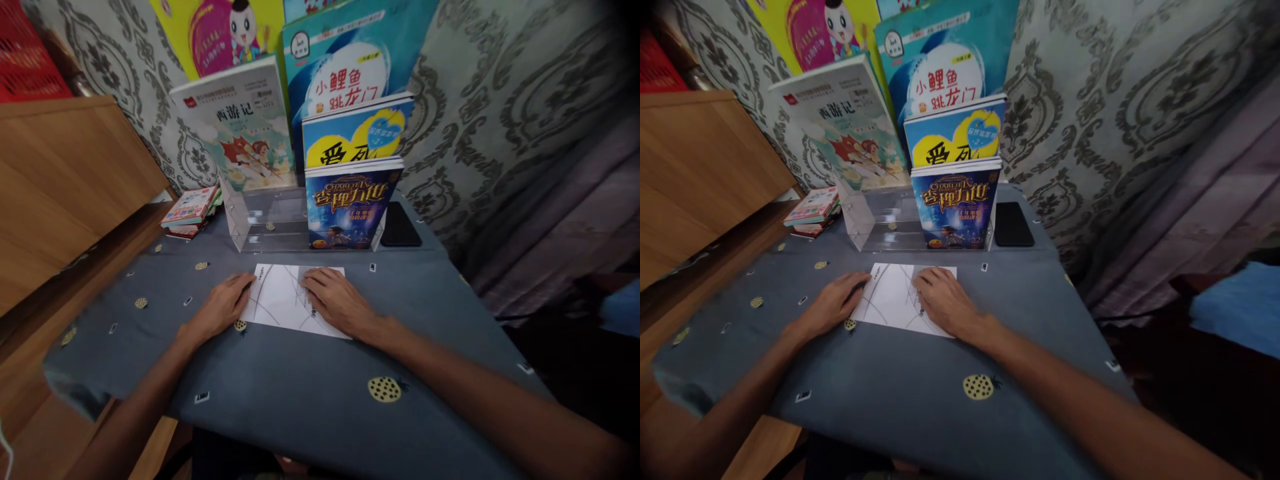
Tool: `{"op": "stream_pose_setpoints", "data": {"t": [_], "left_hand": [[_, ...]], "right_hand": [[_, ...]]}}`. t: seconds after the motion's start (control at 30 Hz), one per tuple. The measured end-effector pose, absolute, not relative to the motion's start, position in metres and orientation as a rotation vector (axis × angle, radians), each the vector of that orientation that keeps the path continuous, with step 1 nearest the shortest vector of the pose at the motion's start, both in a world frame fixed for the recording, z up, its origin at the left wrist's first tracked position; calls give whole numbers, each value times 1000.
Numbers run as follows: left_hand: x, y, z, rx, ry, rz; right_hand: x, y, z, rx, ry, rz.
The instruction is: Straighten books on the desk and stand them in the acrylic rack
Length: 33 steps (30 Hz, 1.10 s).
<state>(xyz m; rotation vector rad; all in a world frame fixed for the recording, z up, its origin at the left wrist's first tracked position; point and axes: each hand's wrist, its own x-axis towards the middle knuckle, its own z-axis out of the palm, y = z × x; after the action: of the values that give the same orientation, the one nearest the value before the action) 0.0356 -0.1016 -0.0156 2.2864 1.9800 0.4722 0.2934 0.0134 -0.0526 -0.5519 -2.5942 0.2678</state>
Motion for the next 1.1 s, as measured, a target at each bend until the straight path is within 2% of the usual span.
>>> {"op": "stream_pose_setpoints", "data": {"t": [0.3, 0.6, 1.1], "left_hand": [[47, -57, -26, 2432, 2053, 373], [51, -54, -32, 2585, 2075, 438], [93, -28, -40, 2785, 1582, 570]], "right_hand": [[297, 14, -45, -557, -2619, 305], [340, 34, -45, -840, -2487, 355], [341, 44, -50, -871, -2378, 524]]}}
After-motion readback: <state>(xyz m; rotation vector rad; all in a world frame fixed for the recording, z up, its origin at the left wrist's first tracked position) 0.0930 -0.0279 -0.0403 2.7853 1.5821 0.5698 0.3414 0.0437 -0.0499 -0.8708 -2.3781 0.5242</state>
